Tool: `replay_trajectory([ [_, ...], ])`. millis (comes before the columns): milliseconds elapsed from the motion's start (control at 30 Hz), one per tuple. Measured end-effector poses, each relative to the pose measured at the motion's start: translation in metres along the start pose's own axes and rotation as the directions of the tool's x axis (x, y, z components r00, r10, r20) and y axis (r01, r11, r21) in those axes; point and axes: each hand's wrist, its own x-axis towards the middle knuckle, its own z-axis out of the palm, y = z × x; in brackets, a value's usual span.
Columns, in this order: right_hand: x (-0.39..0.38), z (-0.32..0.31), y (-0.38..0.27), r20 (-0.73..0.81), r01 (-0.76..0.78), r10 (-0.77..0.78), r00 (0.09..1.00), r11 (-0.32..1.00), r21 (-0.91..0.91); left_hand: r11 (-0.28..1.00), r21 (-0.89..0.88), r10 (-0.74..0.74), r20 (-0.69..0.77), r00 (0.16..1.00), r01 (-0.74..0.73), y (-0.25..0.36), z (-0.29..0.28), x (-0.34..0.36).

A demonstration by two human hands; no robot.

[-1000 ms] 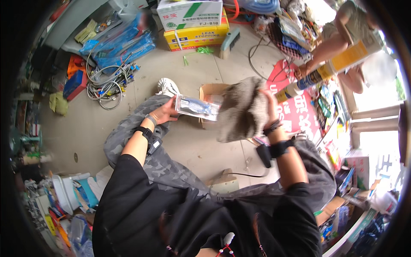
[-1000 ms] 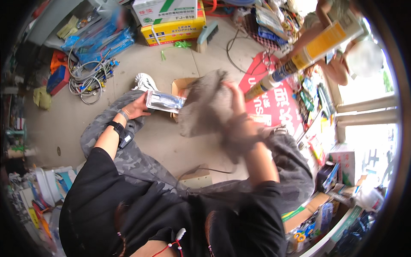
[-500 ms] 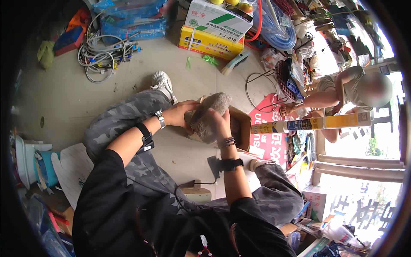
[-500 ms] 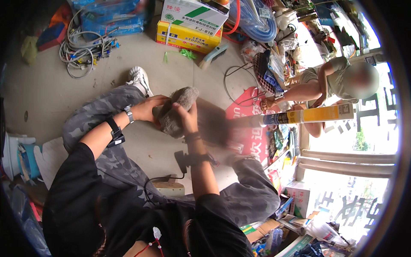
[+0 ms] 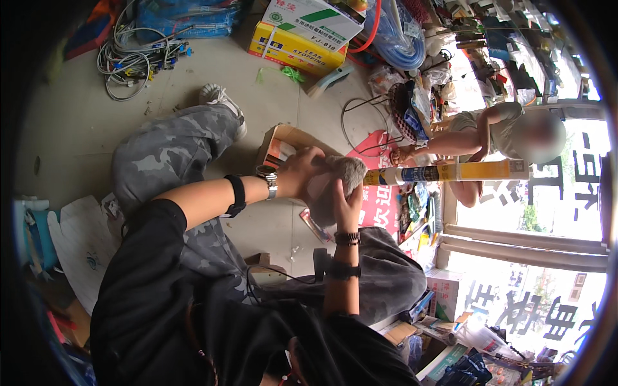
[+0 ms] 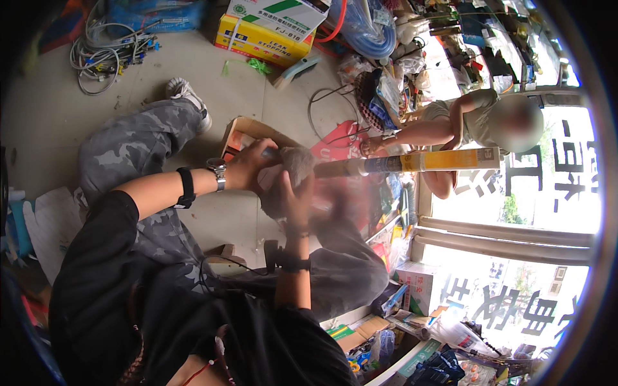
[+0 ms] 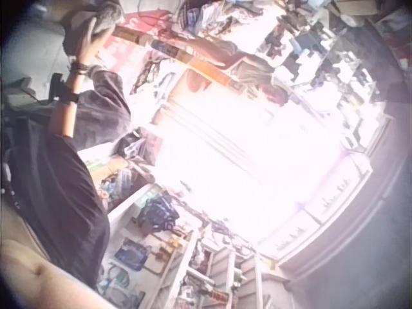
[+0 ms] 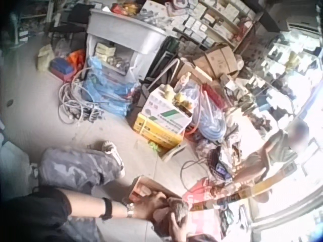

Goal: The person sits on the floor and wipes the packaging of several small items, including utility knives and pliers, using a cloth. They handle each item individually, wiping the plastic and cardboard packaging before placing them back into a cardboard box.

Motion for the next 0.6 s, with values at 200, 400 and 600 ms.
replay_trajectory([
  [200, -0.012, -0.045, 0.029, 0.066, 0.172, -0.164, 0.984, 0.802, -0.572, 0.998, 0.058, -0.012, 0.010, 1.000, 0.011, 0.019, 0.060, 0.029],
  [400, -0.008, -0.066, 0.055, 0.012, 0.092, -0.092, 0.996, 0.946, -0.312, 0.976, 0.196, -0.111, 0.063, 0.992, 0.097, 0.011, 0.135, 0.032],
  [600, -0.006, -0.052, 0.041, -0.015, -0.012, 0.009, 1.000, 0.974, -0.228, 0.970, 0.234, -0.071, 0.038, 0.997, 0.061, 0.002, 0.139, 0.042],
])
